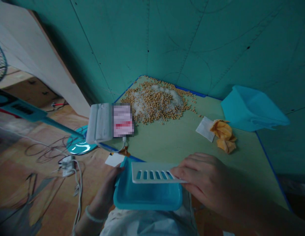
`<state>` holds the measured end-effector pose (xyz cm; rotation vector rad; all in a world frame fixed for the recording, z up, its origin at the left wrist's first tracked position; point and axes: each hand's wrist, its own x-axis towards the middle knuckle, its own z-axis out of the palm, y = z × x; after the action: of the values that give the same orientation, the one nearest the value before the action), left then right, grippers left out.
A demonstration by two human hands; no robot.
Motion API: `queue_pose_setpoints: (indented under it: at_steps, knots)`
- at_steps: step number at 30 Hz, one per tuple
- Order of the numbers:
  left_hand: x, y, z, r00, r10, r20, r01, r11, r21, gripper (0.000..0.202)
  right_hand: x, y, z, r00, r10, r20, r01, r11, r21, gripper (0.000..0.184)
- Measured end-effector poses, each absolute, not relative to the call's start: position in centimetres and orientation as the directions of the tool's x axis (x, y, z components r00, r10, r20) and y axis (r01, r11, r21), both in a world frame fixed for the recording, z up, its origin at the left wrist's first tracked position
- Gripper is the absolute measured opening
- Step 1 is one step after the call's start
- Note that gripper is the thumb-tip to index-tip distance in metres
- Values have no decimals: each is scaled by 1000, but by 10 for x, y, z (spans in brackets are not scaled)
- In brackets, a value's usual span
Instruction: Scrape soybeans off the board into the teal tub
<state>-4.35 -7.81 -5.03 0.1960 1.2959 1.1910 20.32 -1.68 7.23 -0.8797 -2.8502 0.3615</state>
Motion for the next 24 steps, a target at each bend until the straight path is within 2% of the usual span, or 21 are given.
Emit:
queue_pose_setpoints:
  at_steps: [4, 7, 11, 16, 19, 24]
  knots:
    - [-42, -79, -47, -173, 776, -607, -580, 418, 699, 25, 209, -12, 70, -853, 520, 52, 487, 827, -279, 26]
    - [-43, -76, -47, -151, 784, -602, -604, 409, 684, 32, 213, -6, 68, -810, 575, 117, 535, 806, -254, 20]
    - [-48, -67, -63, -122, 825, -552, -634, 364, 682, 41, 220, 8, 69, -722, 663, 197, 655, 747, -114, 19]
    - [-58, -60, -93, -91, 817, -569, -585, 418, 694, 29, 226, 30, 69, -575, 779, 249, 810, 586, 35, 25]
    - [-60, -61, -105, -80, 785, -615, -565, 472, 677, 26, 229, 38, 65, -528, 799, 288, 843, 534, 62, 27]
    - [-62, -62, -116, -78, 750, -657, -587, 498, 638, 19, 232, 42, 58, -541, 784, 305, 832, 552, 58, 27]
